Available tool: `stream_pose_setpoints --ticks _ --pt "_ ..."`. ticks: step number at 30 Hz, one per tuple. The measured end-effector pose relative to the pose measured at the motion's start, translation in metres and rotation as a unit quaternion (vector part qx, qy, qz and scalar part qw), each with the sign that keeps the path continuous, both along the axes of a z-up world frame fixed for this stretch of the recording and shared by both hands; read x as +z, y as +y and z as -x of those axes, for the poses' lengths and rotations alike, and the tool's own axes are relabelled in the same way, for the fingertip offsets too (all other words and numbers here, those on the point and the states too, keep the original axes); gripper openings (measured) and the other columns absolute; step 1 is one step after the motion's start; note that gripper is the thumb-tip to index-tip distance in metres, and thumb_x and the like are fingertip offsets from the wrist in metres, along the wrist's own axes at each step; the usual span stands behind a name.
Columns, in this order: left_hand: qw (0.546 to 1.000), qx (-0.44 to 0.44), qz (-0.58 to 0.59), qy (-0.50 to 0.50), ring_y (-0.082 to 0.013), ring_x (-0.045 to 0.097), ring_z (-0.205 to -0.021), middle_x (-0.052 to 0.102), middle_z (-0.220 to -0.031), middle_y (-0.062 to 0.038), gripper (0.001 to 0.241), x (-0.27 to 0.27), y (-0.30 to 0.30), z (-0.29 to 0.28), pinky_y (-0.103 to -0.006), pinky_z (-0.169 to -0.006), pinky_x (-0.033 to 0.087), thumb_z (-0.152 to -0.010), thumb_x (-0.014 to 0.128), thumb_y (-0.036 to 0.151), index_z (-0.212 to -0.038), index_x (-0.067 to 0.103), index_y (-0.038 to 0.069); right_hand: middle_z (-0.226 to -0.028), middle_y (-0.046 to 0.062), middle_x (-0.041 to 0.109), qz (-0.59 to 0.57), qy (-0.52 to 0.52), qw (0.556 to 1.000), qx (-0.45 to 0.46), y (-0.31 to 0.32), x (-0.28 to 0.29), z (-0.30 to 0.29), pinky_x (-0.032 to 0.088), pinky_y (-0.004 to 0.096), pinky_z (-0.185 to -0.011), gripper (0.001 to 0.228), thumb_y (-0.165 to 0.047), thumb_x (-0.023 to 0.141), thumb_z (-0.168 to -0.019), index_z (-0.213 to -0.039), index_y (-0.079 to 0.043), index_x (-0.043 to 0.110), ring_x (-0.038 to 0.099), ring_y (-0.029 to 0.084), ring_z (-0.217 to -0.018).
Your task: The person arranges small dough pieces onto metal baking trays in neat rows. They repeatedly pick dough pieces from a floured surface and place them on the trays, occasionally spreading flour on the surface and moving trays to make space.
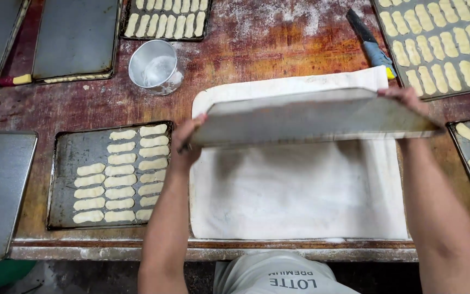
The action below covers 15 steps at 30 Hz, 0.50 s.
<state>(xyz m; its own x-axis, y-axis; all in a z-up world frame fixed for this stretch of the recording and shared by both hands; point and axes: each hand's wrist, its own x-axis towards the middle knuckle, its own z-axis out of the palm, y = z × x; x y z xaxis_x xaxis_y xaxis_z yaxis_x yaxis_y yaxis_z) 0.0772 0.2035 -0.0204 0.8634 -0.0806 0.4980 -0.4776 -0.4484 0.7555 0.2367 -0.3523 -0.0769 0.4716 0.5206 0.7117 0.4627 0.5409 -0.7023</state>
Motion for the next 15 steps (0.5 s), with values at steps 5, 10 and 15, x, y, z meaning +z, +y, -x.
stream_pose_setpoints --ticks 5,10,15 --pt "0.938 0.130 -0.058 0.317 -0.0278 0.043 -0.136 0.054 -0.145 -0.006 0.038 -0.046 -0.006 0.073 -0.0541 -0.116 0.027 -0.083 0.061 0.029 -0.120 0.068 0.023 -0.131 0.000 0.063 0.406 0.481 0.616 -0.474 0.096 0.135 0.154 0.041 0.033 -0.090 0.036 -0.033 0.049 -0.091 -0.123 -0.028 0.064 0.056 0.017 -0.111" --pt "0.938 0.120 -0.278 0.170 -0.0273 0.055 -0.100 0.063 -0.113 -0.005 0.037 -0.098 0.002 0.109 -0.0393 -0.081 0.048 -0.091 0.057 0.006 -0.125 0.068 0.015 -0.148 0.001 0.053 0.704 0.016 0.594 -0.390 0.014 -0.014 0.173 0.037 0.043 -0.115 0.053 0.008 0.047 -0.092 -0.137 -0.018 0.059 0.047 0.028 -0.137" --pt "0.842 0.164 -0.147 0.493 -0.0268 0.057 -0.111 0.062 -0.114 -0.010 0.031 -0.059 -0.034 0.093 -0.0442 -0.104 0.046 -0.103 0.042 0.026 -0.110 0.065 0.005 -0.152 -0.003 0.047 0.753 -0.026 0.549 -0.362 0.004 -0.033 0.172 0.031 0.046 -0.118 0.065 0.002 0.036 -0.089 -0.146 -0.025 0.049 0.040 0.031 -0.143"
